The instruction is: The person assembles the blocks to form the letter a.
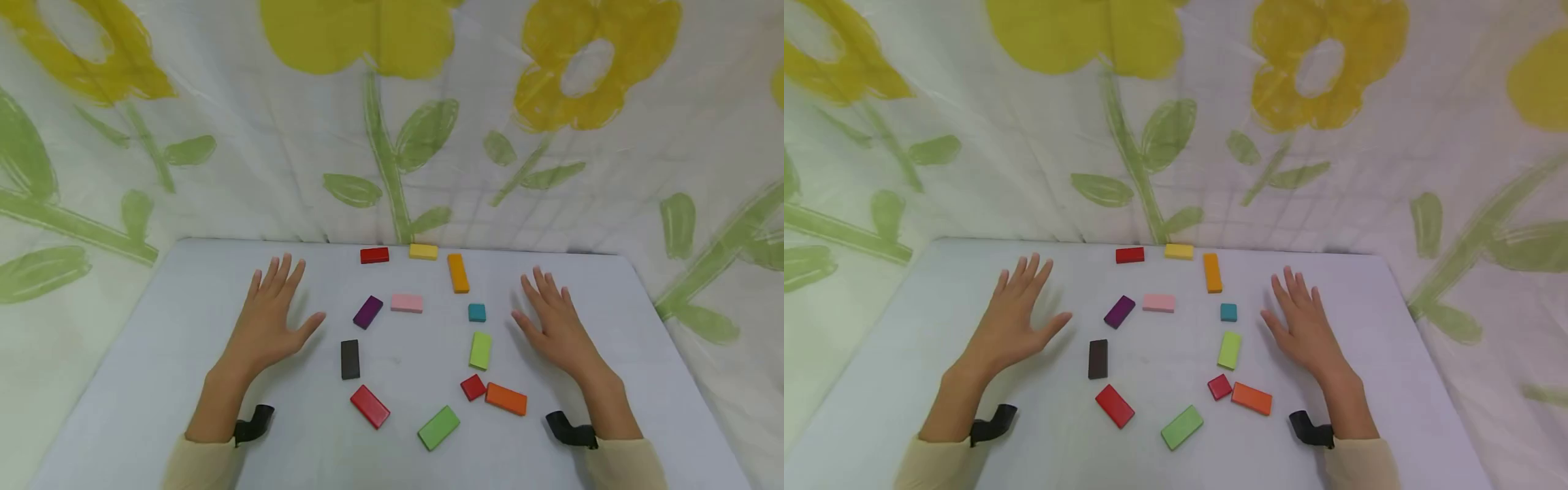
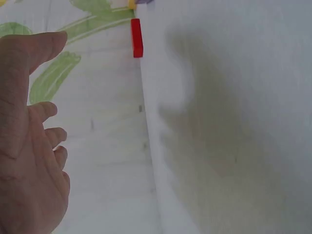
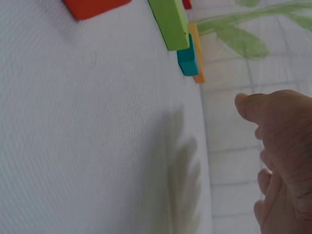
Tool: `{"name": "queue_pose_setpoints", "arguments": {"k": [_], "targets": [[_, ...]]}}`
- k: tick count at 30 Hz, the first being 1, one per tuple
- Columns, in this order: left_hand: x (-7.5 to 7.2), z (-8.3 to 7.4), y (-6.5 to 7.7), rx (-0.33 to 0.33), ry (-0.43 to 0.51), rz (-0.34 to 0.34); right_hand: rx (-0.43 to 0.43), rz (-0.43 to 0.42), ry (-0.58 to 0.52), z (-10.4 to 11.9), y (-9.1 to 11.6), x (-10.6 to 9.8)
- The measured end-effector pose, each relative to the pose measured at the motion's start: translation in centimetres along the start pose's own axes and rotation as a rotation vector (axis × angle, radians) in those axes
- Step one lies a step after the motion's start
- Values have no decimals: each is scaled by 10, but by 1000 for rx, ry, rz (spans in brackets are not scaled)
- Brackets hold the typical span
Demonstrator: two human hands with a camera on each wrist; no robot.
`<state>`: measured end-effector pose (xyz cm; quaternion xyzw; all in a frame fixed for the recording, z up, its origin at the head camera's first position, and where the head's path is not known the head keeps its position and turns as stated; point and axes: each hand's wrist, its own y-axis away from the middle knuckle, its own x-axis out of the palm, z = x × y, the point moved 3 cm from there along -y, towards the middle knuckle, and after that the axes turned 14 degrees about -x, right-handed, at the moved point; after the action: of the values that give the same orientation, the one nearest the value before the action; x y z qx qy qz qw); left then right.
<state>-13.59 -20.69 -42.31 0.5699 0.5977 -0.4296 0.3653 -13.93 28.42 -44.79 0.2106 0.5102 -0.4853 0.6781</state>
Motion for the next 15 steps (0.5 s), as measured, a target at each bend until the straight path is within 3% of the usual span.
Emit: {"name": "queue_pose_setpoints", "arguments": {"k": [6, 15], "targets": [[6, -19, -4, 48, -17, 36, 8, 27, -72, 11, 2, 5], [1, -54, -25, 153, -28, 81, 10, 65, -75, 20, -10, 1]]}}
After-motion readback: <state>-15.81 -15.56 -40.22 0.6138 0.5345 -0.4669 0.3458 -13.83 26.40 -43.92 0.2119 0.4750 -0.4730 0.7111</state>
